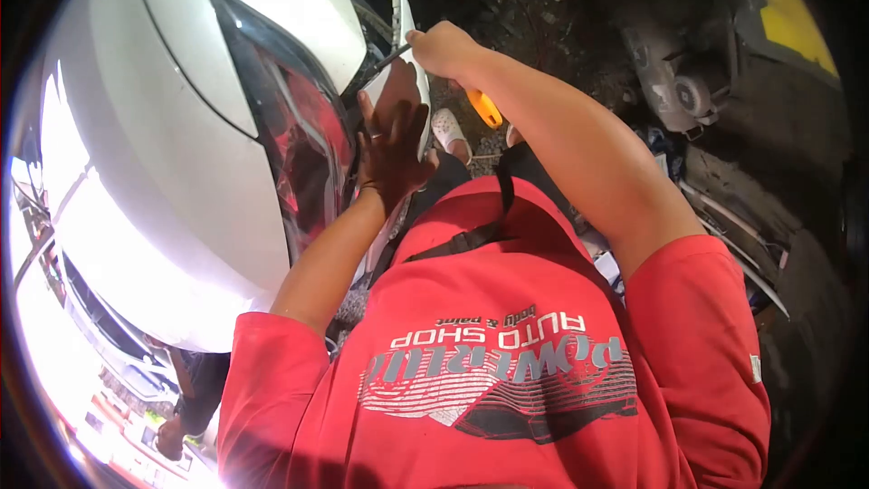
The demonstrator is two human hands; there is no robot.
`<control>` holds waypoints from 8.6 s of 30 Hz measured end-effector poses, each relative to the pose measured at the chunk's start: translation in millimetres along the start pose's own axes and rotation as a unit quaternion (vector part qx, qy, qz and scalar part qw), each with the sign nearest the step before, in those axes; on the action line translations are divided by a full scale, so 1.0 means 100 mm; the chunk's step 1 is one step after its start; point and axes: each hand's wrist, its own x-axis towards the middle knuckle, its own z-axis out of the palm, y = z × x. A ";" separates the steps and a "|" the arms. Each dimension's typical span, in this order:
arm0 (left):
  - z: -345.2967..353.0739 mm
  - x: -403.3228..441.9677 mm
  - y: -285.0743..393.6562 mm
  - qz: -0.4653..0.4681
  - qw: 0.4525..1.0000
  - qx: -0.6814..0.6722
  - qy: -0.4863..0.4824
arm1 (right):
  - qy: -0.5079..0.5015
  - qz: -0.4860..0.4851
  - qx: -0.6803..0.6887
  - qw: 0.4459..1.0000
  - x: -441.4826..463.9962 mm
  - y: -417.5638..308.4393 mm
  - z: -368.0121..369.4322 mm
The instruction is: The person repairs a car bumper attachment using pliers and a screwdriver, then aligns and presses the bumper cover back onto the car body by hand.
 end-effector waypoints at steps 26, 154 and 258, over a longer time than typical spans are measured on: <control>0.12 -0.08 -0.05 0.040 0.999 0.017 0.016 | -0.026 -0.142 0.071 0.987 0.13 0.33 -0.03; 0.13 0.39 0.45 -0.314 0.929 -0.079 0.181 | -0.392 -0.532 -0.113 0.742 1.17 0.41 -0.62; -0.45 0.87 0.89 -0.116 0.732 -0.389 0.547 | -0.260 -0.256 -0.143 0.920 0.63 0.14 -0.30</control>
